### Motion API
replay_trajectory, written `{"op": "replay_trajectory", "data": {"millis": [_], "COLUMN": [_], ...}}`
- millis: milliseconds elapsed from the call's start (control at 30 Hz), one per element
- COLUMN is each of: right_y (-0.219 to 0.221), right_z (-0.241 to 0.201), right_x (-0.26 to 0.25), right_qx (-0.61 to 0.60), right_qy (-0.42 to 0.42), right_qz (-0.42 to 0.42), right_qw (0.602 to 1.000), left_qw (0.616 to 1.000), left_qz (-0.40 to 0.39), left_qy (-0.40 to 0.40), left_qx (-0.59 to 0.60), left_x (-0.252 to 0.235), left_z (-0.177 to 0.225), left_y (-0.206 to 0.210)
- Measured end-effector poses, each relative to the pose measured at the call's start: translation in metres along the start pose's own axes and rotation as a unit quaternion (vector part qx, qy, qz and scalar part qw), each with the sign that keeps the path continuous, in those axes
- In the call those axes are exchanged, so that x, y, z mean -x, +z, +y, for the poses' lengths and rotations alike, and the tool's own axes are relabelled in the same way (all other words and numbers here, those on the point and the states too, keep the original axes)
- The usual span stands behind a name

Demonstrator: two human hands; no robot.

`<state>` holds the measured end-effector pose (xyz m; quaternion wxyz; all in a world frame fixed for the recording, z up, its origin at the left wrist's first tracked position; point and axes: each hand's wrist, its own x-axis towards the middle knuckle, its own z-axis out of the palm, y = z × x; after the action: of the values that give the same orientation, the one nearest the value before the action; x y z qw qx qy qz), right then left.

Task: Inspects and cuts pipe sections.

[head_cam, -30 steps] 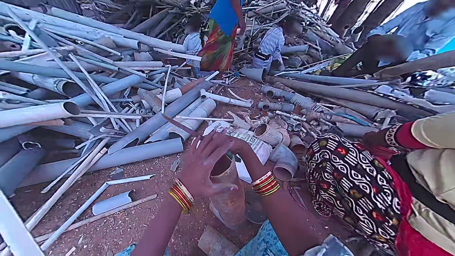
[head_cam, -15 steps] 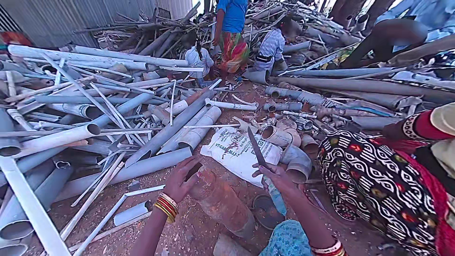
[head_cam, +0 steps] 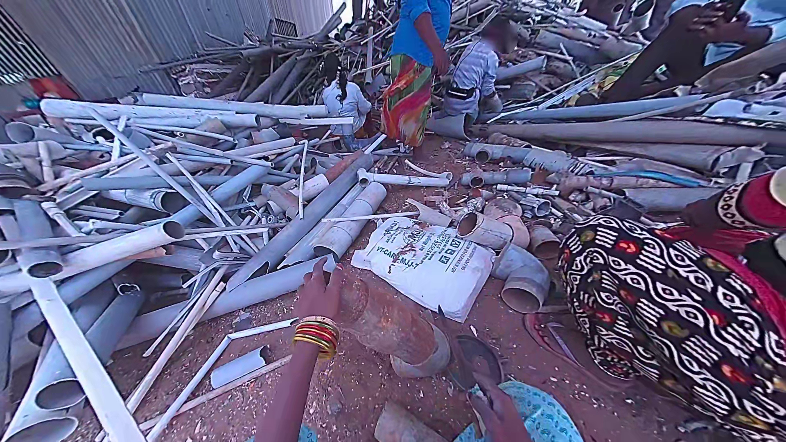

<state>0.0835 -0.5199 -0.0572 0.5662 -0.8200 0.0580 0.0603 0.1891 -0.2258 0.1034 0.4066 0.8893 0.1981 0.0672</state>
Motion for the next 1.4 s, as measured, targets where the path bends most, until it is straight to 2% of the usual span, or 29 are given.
{"op": "replay_trajectory", "data": {"millis": [67,133,300,433,567,633,700,767,867,967,1067,1167,1267,1333,1400], "right_y": [0.018,0.040,0.089,0.117,0.106,0.092,0.078,0.065,0.058,0.053,0.044,0.031,0.018,0.015,0.014], "right_z": [-0.021,-0.036,-0.074,-0.075,-0.070,-0.067,-0.058,-0.051,-0.048,-0.050,-0.049,-0.044,-0.036,-0.031,-0.028], "right_x": [0.000,-0.011,-0.035,-0.043,-0.043,-0.051,-0.067,-0.080,-0.090,-0.093,-0.097,-0.100,-0.099,-0.096,-0.095], "right_qx": [-0.086,-0.097,-0.021,-0.003,0.023,-0.002,-0.050,-0.099,-0.124,-0.119,-0.130,-0.174,-0.230,-0.248,-0.256], "right_qy": [-0.004,-0.036,-0.169,-0.189,-0.182,-0.209,-0.222,-0.191,-0.164,-0.163,-0.155,-0.153,-0.146,-0.143,-0.139], "right_qz": [0.038,0.084,0.095,0.107,0.104,0.112,0.090,0.047,0.025,0.023,0.012,0.001,-0.010,0.010,0.035], "right_qw": [0.996,0.991,0.981,0.976,0.978,0.971,0.970,0.976,0.978,0.979,0.979,0.973,0.962,0.958,0.956], "left_qw": [1.000,1.000,1.000,1.000,0.998,0.995,0.995,0.992,0.988,0.971,0.957,0.961,0.960,0.941,0.924], "left_qz": [0.010,0.010,0.013,0.011,-0.055,-0.069,-0.022,0.043,0.089,0.069,0.040,0.026,0.077,0.112,0.098], "left_qy": [0.001,-0.006,-0.013,0.000,0.036,0.071,0.099,0.112,0.114,0.146,0.181,0.210,0.263,0.318,0.362], "left_qx": [0.000,-0.001,-0.008,-0.016,0.003,-0.001,-0.023,-0.028,0.043,0.174,0.225,0.180,0.062,-0.025,-0.074], "left_x": [0.000,0.000,0.001,0.006,0.012,0.019,0.025,0.025,0.019,0.015,0.017,0.028,0.047,0.058,0.065], "left_z": [0.003,0.001,-0.004,-0.005,-0.013,-0.013,-0.012,-0.017,-0.023,-0.021,-0.013,-0.001,0.013,0.021,0.029], "left_y": [0.002,0.001,-0.001,-0.001,-0.015,-0.022,-0.019,-0.006,0.012,0.025,0.033,0.043,0.059,0.069,0.076]}}
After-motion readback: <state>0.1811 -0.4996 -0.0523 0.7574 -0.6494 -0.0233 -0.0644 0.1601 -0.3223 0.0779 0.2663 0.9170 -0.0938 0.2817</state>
